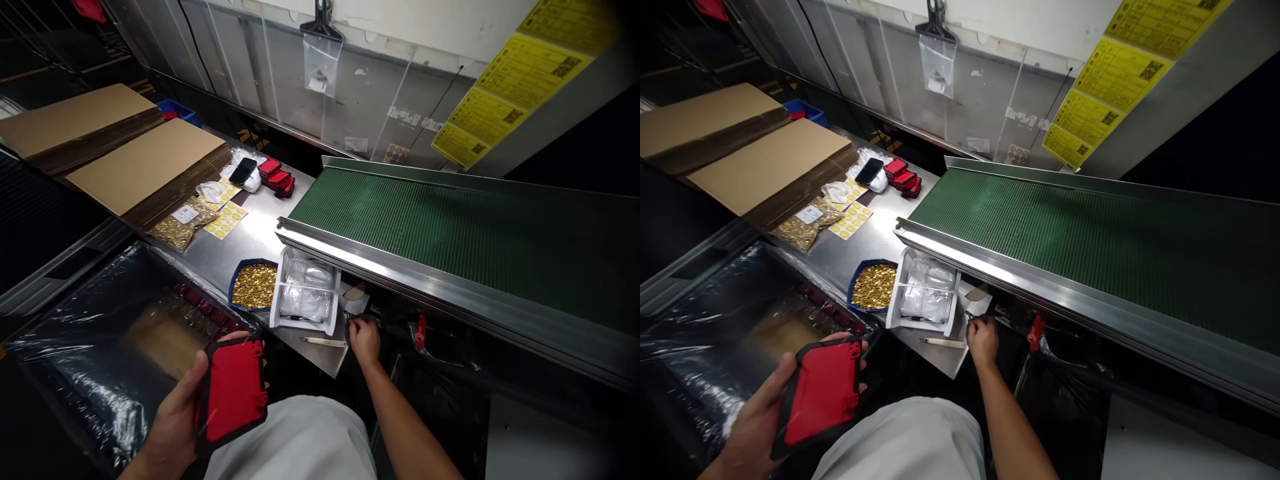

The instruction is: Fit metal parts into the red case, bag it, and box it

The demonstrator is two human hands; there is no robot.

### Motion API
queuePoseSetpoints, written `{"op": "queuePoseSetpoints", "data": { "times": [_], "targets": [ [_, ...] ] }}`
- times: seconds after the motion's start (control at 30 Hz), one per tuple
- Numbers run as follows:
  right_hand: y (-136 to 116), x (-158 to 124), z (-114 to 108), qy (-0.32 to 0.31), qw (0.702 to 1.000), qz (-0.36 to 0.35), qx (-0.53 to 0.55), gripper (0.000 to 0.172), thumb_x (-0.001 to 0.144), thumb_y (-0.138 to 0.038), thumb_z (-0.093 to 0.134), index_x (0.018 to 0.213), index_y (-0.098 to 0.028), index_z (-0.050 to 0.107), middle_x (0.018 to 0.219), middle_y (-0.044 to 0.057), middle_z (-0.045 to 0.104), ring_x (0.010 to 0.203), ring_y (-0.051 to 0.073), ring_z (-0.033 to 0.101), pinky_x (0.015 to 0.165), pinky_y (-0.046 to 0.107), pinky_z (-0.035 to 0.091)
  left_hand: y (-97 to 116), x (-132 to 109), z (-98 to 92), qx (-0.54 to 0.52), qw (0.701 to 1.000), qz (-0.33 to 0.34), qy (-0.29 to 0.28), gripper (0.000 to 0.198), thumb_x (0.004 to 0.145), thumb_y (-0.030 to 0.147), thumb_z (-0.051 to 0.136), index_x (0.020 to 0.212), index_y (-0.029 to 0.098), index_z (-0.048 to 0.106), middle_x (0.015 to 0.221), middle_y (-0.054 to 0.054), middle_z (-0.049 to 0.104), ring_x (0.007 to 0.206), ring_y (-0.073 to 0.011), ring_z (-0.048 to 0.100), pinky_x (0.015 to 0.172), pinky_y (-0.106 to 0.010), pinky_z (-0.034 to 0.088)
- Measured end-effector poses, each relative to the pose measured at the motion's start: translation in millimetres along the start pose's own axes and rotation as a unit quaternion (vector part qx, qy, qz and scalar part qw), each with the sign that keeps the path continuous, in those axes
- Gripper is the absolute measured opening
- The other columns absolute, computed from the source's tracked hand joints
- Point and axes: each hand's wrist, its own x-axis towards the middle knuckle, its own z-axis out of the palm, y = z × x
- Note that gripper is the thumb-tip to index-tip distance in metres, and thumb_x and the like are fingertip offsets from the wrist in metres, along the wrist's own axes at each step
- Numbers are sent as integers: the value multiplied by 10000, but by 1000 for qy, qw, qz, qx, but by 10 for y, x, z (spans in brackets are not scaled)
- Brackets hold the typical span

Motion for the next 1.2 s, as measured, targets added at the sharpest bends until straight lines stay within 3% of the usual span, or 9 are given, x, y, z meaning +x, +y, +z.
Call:
{"op": "queuePoseSetpoints", "data": {
  "times": [0.1,0.23,0.3,0.37,0.47,0.57,0.7,0.9,1.2],
  "targets": [
    [-59,-149,-87,0,997,-8,70,259,864,-391,540,833,-164,659,1044,127,631,1038,251,571,961,422,452,-14,-11,0,4,1000,16,-11,654,903,449,588,1460,229,324,1206,-180,658,1011,-331,668,846,-469,578],
    [-244,-336,-169,-9,981,25,190,400,811,-524,608,991,-168,576,892,78,639,780,202,625,755,371,543,-31,-9,-42,15,996,41,-78,604,929,490,530,1436,219,345,1178,-178,649,946,-329,674,839,-489,563],
    [-429,-417,-246,-6,970,36,241,523,798,-553,622,1126,-160,517,945,82,629,810,191,637,742,344,560,-32,-8,-79,22,992,47,-118,587,918,517,535,1415,249,375,1226,-171,621,955,-343,669,854,-510,549],
    [-706,-494,-390,-33,961,27,272,529,811,-542,627,1182,-177,531,989,76,628,853,179,636,765,321,556,-29,-15,-112,22,987,55,-151,536,920,523,528,1377,266,422,1262,-160,597,1006,-348,652,878,-509,536],
    [-1260,-608,-719,-121,949,-52,285,354,854,-455,634,1134,-239,626,1018,49,629,835,149,615,746,282,528,-17,-47,-131,48,981,55,-180,487,938,547,466,1327,253,464,1232,-164,598,963,-339,662,838,-481,540],
    [-1808,-705,-1046,-177,927,-192,268,265,900,-348,595,1152,-281,638,992,28,629,789,121,596,701,253,506,-10,-92,-116,89,980,54,-169,498,944,553,438,1320,229,467,1145,-172,621,887,-328,669,785,-466,546],
    [-2230,-792,-1259,-231,908,-288,199,255,906,-310,577,1152,-260,626,836,1,639,705,109,591,621,238,477,-11,-140,-93,103,980,78,-153,452,941,510,473,1286,220,507,1142,-172,625,948,-317,639,767,-419,550],
    [-2333,-852,-1218,-235,909,-318,132,190,886,-290,568,1038,-217,657,788,3,664,661,119,598,595,257,460,-4,-174,-133,128,981,73,-127,499,916,535,512,1293,208,503,1166,-182,609,971,-336,632,833,-462,550],
    [-2370,-898,-1223,-200,901,-367,119,197,897,-242,559,1068,-200,648,764,9,641,646,114,573,594,252,436,-36,-175,-138,166,972,92,-140,519,923,538,494,1310,197,440,1116,-161,592,901,-311,635,762,-421,563]
  ]
}}
